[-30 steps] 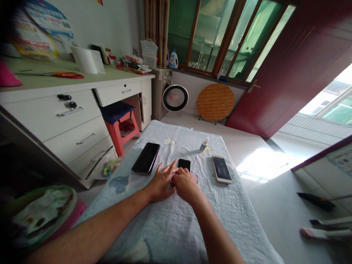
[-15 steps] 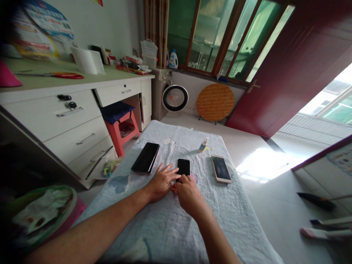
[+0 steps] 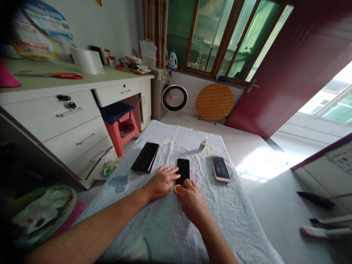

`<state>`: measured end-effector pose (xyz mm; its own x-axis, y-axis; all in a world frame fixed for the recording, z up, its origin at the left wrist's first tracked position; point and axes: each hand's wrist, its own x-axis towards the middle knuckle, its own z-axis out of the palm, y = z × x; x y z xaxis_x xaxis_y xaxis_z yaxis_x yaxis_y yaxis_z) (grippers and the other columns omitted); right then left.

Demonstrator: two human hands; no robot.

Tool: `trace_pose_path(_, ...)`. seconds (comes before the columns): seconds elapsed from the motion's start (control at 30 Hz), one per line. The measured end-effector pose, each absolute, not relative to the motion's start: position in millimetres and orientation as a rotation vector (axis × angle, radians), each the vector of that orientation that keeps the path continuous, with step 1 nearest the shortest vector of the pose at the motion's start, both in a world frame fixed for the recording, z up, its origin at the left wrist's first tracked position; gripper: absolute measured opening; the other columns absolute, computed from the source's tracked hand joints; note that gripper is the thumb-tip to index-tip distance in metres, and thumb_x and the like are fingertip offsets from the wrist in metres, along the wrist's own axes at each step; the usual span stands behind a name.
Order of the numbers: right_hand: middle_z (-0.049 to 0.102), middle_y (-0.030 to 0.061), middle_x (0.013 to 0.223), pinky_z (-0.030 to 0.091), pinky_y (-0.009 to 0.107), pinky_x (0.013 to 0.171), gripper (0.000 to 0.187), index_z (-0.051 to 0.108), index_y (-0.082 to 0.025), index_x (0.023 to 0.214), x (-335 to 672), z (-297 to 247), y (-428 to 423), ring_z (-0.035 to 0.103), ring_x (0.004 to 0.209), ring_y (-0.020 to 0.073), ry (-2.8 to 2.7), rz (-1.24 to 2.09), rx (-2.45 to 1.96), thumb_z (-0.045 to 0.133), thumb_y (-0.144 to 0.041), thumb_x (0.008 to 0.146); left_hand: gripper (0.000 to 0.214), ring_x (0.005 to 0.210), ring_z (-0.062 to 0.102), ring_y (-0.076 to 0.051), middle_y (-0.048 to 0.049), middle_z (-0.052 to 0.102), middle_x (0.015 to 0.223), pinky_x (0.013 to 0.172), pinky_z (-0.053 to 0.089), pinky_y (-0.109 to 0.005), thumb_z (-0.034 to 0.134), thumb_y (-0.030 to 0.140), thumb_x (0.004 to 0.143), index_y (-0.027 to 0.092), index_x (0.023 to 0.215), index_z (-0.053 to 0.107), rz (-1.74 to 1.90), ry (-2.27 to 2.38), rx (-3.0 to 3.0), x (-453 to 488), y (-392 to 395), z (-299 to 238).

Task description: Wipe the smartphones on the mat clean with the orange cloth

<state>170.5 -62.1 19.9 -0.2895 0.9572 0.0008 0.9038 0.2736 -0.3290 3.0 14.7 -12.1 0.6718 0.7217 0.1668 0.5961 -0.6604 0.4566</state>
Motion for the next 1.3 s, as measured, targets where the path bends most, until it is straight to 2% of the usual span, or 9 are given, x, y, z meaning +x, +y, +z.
trace_pose_path(0.6, 0.058, 0.0043, 0.087, 0.039, 0.028, 0.075, 0.031, 0.071, -0.025, 0.093, 200, 16, -67, 0.053, 0.085, 0.0177, -2.198, 0.447, -1.762, 0.041, -0.033, 0.097, 0.049, 0.133, 0.042, -0.026, -0.0057, 0.05, 0.142, 0.111, 0.026, -0.053, 0.046, 0.01, 0.082, 0.027, 0.126, 0.059, 0.486, 1.0, 2.576, 2, 19, -21)
trace_pose_path(1.0, 0.056, 0.0037, 0.08, 0.037, 0.028, 0.074, 0.033, 0.07, -0.021, 0.083, 217, 15, -63, 0.054, 0.082, 0.0172, -2.14, 0.529, -1.791, 0.042, -0.034, 0.095, 0.049, 0.132, 0.043, -0.026, -0.0061, 0.051, 0.141, 0.111, 0.025, -0.052, 0.047, 0.009, 0.08, 0.026, 0.125, 0.059, 0.506, 0.998, 2.594, 2, 16, -18)
trace_pose_path(1.17, 0.056, 0.0036, 0.077, 0.037, 0.027, 0.07, 0.034, 0.067, -0.019, 0.076, 217, 26, -54, 0.054, 0.076, 0.0166, -2.084, 0.439, -1.823, 0.041, -0.033, 0.094, 0.05, 0.131, 0.043, -0.026, -0.0076, 0.05, 0.141, 0.112, 0.025, -0.053, 0.048, 0.01, 0.079, 0.024, 0.125, 0.058, 0.501, 0.974, 2.601, 1, 17, -18)
trace_pose_path(1.3, 0.06, 0.0039, 0.079, 0.038, 0.025, 0.069, 0.03, 0.069, -0.019, 0.085, 211, 33, -38, 0.057, 0.074, 0.0155, -1.937, 0.408, -1.777, 0.042, -0.03, 0.092, 0.056, 0.131, 0.044, -0.024, -0.0073, 0.05, 0.142, 0.112, 0.026, -0.05, 0.046, 0.007, 0.078, 0.023, 0.131, 0.053, 0.519, 0.98, 2.558, 1, 17, -16)
